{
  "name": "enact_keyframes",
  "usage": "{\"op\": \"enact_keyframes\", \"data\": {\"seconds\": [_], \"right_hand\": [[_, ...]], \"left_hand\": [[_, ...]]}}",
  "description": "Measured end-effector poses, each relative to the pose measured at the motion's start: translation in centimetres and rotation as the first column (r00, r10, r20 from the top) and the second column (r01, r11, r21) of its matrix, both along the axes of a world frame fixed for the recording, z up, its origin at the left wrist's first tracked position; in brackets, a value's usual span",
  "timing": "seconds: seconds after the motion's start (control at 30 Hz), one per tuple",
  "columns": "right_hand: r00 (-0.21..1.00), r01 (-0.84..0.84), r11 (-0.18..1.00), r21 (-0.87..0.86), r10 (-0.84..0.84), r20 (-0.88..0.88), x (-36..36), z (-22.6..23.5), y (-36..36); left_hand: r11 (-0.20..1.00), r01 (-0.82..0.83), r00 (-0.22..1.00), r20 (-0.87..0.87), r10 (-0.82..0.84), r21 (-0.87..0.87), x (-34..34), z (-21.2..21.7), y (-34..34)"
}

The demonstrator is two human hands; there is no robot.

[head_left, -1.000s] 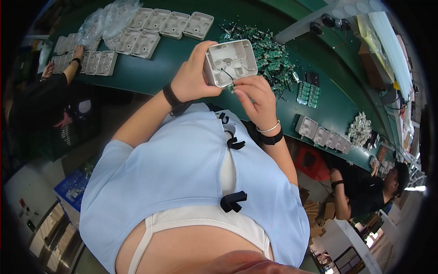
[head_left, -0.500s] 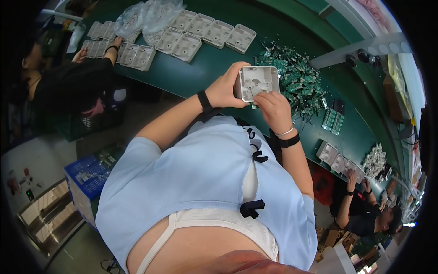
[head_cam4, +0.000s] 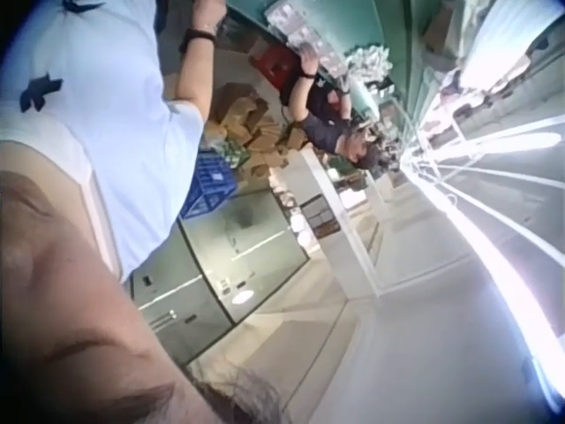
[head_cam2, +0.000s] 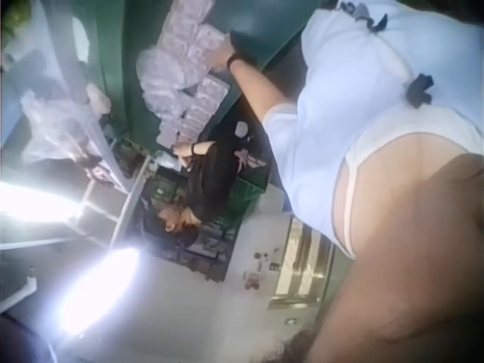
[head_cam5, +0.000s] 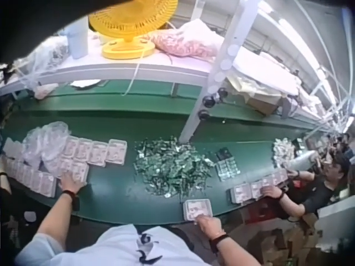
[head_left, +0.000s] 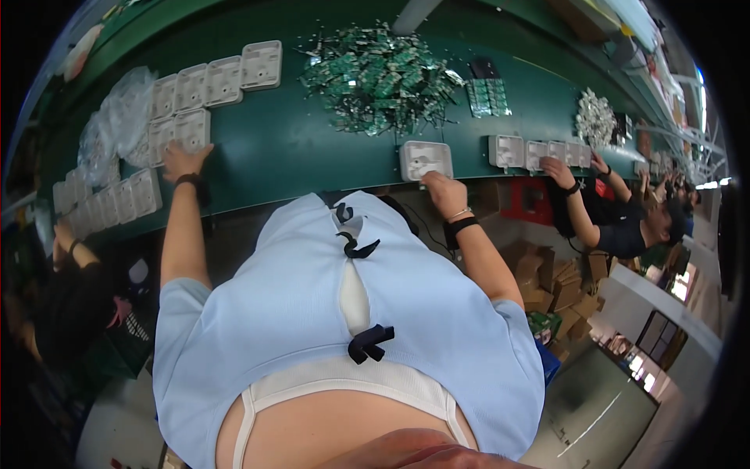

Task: The person picks up a circuit board from a pile, inserts it into a plastic housing, and presses it into place by hand. They then set the assembled unit aside and repeat the process with another circuit board and housing.

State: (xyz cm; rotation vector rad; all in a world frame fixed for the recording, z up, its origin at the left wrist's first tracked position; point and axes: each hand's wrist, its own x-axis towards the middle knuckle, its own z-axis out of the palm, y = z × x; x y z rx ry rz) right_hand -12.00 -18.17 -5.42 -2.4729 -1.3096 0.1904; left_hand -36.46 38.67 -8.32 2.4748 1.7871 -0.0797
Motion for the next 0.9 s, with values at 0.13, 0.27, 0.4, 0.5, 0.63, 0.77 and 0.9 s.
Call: {"op": "enact_keyframes", "data": {"seconds": [0.13,0.27,0.4,0.5,0.63,0.77,0.9], "right_hand": [[0.974,0.211,0.974,-0.084,-0.203,0.098,3.4,-2.4,-6.3],[0.948,0.29,0.955,-0.066,-0.277,0.156,7.2,-3.5,-9.2],[0.934,0.334,0.93,-0.152,-0.305,0.187,9.7,-4.0,-10.7],[0.929,0.332,0.938,-0.102,-0.306,0.21,10.9,-5.0,-12.5],[0.922,0.342,0.936,-0.082,-0.318,0.222,13.2,-4.8,-15.5],[0.905,0.38,0.917,-0.121,-0.341,0.255,16.9,-4.9,-19.8],[0.87,0.458,0.859,-0.229,-0.38,0.314,21.4,-5.0,-25.1]], "left_hand": [[0.995,-0.03,0.999,0.022,0.033,-0.094,0.3,0.2,-1.0],[0.996,-0.036,0.992,0.114,0.045,-0.079,0.9,0.6,-3.6],[0.997,-0.024,0.974,0.225,0.041,-0.078,1.1,1.0,-9.0],[0.992,0.118,0.927,0.363,-0.094,-0.046,1.1,0.6,-13.6],[0.969,0.227,0.88,0.446,-0.162,-0.096,1.5,0.2,-19.2],[0.952,0.295,0.877,0.418,-0.236,-0.081,3.1,1.1,-24.6],[0.942,0.335,0.894,0.317,-0.316,-0.006,4.3,-0.1,-27.9]]}}
